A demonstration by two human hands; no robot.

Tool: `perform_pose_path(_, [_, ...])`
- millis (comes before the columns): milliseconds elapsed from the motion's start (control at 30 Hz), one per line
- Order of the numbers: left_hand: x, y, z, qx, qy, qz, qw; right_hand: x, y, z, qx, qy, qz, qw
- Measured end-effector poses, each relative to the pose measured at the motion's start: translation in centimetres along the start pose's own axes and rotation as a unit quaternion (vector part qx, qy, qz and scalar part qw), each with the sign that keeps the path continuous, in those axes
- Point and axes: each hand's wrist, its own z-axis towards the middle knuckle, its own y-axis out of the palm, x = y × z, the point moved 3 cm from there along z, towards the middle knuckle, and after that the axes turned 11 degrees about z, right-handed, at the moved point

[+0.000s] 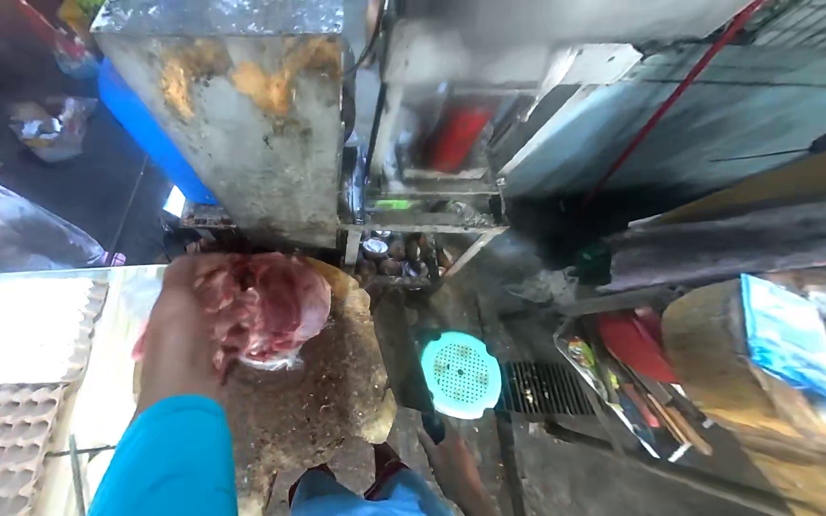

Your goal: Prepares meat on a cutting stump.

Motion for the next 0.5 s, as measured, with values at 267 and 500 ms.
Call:
perform_pose_path(267, [-18.5, 10.7, 3.3, -0.117, -0.137, -0.045, 0.983, 0.5, -0.9, 0.5, -0.015, -0.034, 0.032, 0.999])
perform_pose_path(500, [-20.7, 21.0, -9.1, 0.079, -0.108, -0.409, 0.903, 1.5, -1.6, 2.3, -0.062, -0.061, 0.042, 0.995])
